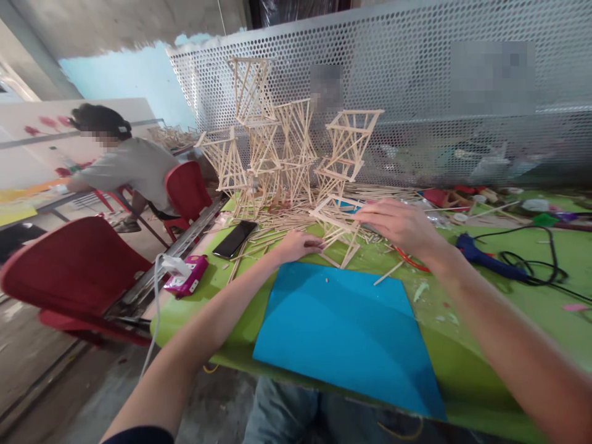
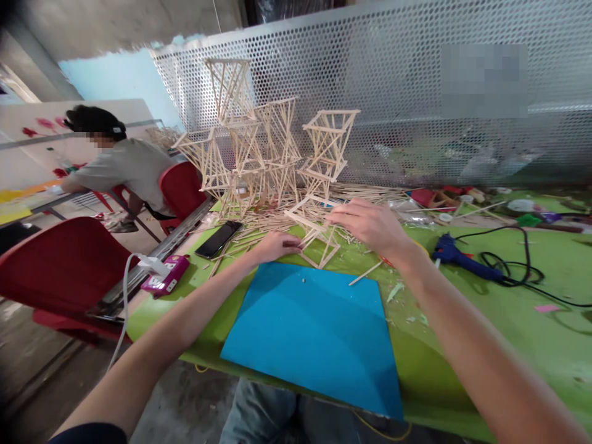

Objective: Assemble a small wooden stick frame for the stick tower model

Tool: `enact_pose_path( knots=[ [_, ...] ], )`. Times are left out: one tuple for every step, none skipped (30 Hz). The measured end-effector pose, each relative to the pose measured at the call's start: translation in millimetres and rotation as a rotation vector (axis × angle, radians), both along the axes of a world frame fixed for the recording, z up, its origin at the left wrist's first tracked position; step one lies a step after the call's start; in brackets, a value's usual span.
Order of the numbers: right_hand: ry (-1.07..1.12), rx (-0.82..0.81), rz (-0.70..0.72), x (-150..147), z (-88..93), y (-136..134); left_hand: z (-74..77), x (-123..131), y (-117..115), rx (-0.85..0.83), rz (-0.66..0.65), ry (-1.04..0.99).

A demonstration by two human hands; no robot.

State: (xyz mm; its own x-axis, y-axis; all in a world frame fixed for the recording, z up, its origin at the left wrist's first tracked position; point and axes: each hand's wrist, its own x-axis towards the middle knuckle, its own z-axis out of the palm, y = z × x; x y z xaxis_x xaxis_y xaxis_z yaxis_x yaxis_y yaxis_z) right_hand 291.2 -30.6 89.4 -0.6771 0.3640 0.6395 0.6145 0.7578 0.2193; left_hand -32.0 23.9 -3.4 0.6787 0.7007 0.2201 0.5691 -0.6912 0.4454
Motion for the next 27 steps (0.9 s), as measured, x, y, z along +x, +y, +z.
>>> enact_pose_path(
  knots=[
    [-0.004,-0.002,0.023,1,0.1,1,0.4,0,0,0.005,0.004,0.006],
    [0.0,0.002,0.036,1,-0.5,2,1.0,0,-1,0.009,0.007,0.012],
    [0.013,0.013,0.043,0,-1.8,2,1.6,1,-1,0.011,0.005,0.015],
    [0.032,0.027,0.046,0,-3.5,1,2.3,1,-2,0.011,-0.001,0.016],
    [0.05,0.039,0.048,-1,-5.5,0,3.1,1,-2,0.012,-0.008,0.014],
    [0.062,0.049,0.049,-2,-7.6,-1,3.7,1,-3,0.012,-0.015,0.01],
    [0.071,0.058,0.049,-3,-9.7,-2,4.3,1,-3,0.012,-0.017,0.009],
    [0.076,0.062,0.049,-3,-11.6,-3,4.6,1,-3,0.011,-0.015,0.01],
    [0.081,0.065,0.049,-4,-13.3,-4,4.7,1,-4,0.01,-0.01,0.014],
    [0.086,0.064,0.047,-4,-14.7,-4,4.5,1,-4,0.01,-0.006,0.019],
    [0.094,0.06,0.045,-4,-15.8,-5,4.2,1,-4,0.011,-0.005,0.024],
    [0.103,0.055,0.043,-4,-16.6,-5,3.7,1,-3,0.014,-0.005,0.027],
    [0.109,0.048,0.041,-3,-16.9,-5,3.2,1,-3,0.019,-0.006,0.027],
    [0.113,0.041,0.04,-3,-17.0,-5,2.7,1,-3,0.028,-0.008,0.025],
    [0.115,0.035,0.036,-3,-16.8,-5,2.2,1,-3,0.036,-0.011,0.022],
    [0.117,0.03,0.031,-4,-16.4,-5,1.9,1,-3,0.045,-0.017,0.021],
    [0.117,0.026,0.021,-4,-16.0,-6,1.8,1,-2,0.054,-0.023,0.021],
    [0.116,0.021,0.009,-4,-15.5,-6,1.8,1,-2,0.061,-0.029,0.023],
    [0.116,0.016,-0.004,-4,-15.1,-7,2.1,1,-2,0.065,-0.034,0.026],
    [0.115,0.011,-0.016,-4,-14.8,-7,2.4,1,-2,0.067,-0.034,0.03],
    [0.113,0.008,-0.025,-4,-14.7,-7,3.0,1,-2,0.066,-0.031,0.035],
    [0.113,0.006,-0.029,-4,-14.8,-7,3.5,2,-2,0.062,-0.027,0.038],
    [0.115,0.008,-0.029,-4,-15.0,-7,4.2,2,-2,0.058,-0.023,0.038],
    [0.119,0.011,-0.025,-4,-15.4,-7,4.8,2,-3,0.053,-0.02,0.036],
    [0.123,0.012,-0.02,-3,-15.9,-7,5.3,2,-3,0.048,-0.018,0.032],
    [0.126,0.015,-0.016,-3,-16.5,-6,5.6,3,-3,0.044,-0.018,0.027],
    [0.13,0.02,-0.017,-3,-17.1,-6,5.8,3,-4,0.041,-0.02,0.022]
  ],
)
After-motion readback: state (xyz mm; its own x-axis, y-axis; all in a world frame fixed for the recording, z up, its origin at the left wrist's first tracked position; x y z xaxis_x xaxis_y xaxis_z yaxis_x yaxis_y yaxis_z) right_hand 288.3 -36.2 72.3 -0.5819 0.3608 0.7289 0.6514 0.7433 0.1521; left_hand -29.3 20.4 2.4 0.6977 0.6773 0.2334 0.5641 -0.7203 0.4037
